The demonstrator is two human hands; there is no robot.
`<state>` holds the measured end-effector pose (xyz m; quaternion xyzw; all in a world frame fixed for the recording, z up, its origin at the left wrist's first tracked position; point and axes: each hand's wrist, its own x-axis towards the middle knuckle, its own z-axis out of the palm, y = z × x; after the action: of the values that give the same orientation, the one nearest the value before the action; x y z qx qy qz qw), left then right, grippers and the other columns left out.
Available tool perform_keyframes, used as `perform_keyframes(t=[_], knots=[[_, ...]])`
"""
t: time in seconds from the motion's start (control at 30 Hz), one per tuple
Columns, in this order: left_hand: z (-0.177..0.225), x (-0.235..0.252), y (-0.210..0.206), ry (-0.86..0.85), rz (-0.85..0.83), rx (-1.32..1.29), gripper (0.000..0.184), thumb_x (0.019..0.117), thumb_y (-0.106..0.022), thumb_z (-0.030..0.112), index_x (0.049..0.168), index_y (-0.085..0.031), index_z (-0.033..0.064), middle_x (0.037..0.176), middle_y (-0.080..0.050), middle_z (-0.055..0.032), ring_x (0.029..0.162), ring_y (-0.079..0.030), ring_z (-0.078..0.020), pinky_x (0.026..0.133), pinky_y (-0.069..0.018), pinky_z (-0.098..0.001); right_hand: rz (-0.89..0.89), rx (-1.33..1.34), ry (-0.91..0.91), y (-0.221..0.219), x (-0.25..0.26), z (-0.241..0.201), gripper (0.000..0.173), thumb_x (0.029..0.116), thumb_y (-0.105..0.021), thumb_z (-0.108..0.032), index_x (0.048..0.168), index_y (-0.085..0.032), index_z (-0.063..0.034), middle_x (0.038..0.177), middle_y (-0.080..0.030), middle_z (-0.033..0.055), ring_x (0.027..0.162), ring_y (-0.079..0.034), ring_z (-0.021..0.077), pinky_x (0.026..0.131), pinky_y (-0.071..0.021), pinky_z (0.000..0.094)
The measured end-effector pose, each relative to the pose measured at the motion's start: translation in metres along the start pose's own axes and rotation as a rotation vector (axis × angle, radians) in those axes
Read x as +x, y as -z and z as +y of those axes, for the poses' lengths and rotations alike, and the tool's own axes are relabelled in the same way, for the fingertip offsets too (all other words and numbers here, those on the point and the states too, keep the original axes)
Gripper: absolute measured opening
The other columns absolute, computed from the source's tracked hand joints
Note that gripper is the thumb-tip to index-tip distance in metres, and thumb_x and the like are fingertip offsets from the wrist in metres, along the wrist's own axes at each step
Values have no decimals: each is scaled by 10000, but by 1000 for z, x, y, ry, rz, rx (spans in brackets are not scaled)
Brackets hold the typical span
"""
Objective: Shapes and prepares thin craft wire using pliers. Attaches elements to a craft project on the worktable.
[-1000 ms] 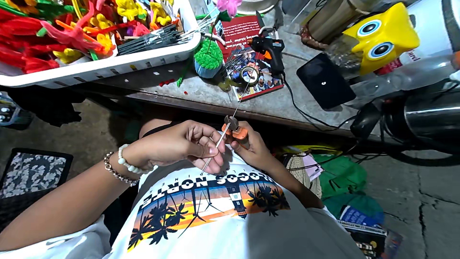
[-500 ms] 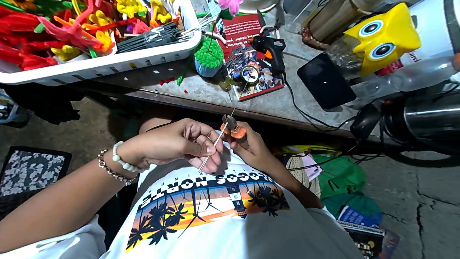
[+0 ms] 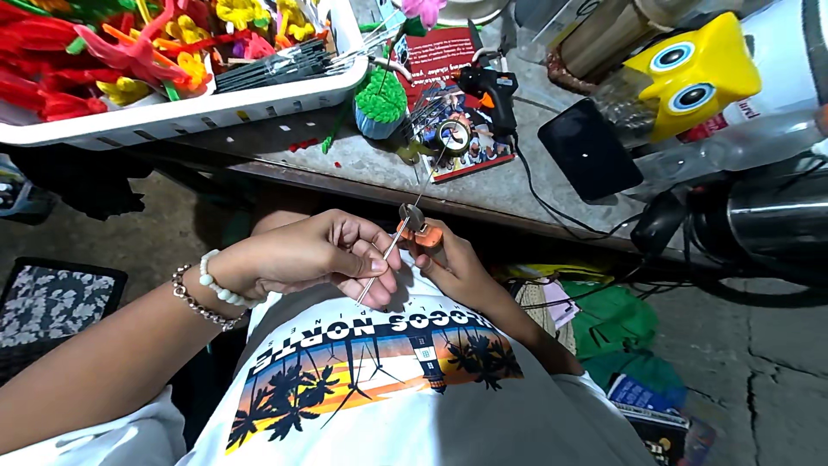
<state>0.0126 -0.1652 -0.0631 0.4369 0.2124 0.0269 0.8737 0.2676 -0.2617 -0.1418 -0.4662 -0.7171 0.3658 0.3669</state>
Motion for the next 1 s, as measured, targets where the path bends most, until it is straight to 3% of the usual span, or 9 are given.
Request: perform_keyframes(t=[0.27,0.33,0.4,0.47,0.53,0.6,0.77,1.0], knots=[[1,0,-1,-21,28,63,209,1011,-498,-61,1062,-683,24,899,-781,-85,816,-774,-149,759,-638,-252,-56,64,-18,5,2,-2,535,1068,-527,-368,1395,-505,54,1174,-661,100,1048,-628,47,940,-534,233],[1,0,-1,-25,28,69,207,1011,-497,-61,1061,-680,23,904,-779,-89,823,-773,-154,763,-638,-255,-37,60,-41,6,2,-2,529,1054,-553,-372,1411,-522,16,1238,-584,113,1088,-597,80,954,-528,263],[1,-1,-1,-26,26,76,208,1010,-498,-59,1061,-679,30,905,-779,-85,826,-773,-151,766,-636,-252,-7,35,-59,6,2,-3,517,1043,-570,-388,1426,-549,-40,1199,-523,89,1058,-569,73,920,-524,243],[1,-1,-1,-25,26,76,212,1012,-499,-59,1069,-683,29,901,-780,-88,825,-773,-154,763,-635,-250,7,-3,-44,6,2,-2,479,1043,-572,-377,1367,-593,-25,1117,-553,77,1021,-570,83,899,-517,237],[1,-1,-1,-16,28,81,209,1014,-503,-56,1076,-683,30,901,-779,-90,829,-774,-157,768,-636,-253,19,-34,-12,6,3,-1,450,1042,-575,-358,1272,-631,25,1108,-659,106,1065,-603,130,950,-506,284],[0,-1,0,-14,26,78,211,1014,-503,-54,1076,-684,33,905,-780,-91,834,-774,-157,776,-636,-255,19,-52,3,6,3,1,427,1044,-575,-336,1221,-642,46,1109,-683,114,1091,-621,143,975,-511,297],[0,-1,-1,-10,26,58,218,1012,-496,-56,1069,-686,33,906,-780,-94,831,-775,-163,773,-638,-261,24,-77,-18,7,2,-4,382,1038,-597,-280,1222,-641,52,1098,-678,114,1038,-643,109,937,-535,265],[-1,0,-1,-10,14,59,218,1012,-495,-59,1071,-682,37,911,-782,-84,832,-774,-153,774,-636,-254,26,-70,-14,7,2,-5,380,1040,-595,-278,1227,-638,51,1112,-683,114,1061,-644,107,953,-533,262]])
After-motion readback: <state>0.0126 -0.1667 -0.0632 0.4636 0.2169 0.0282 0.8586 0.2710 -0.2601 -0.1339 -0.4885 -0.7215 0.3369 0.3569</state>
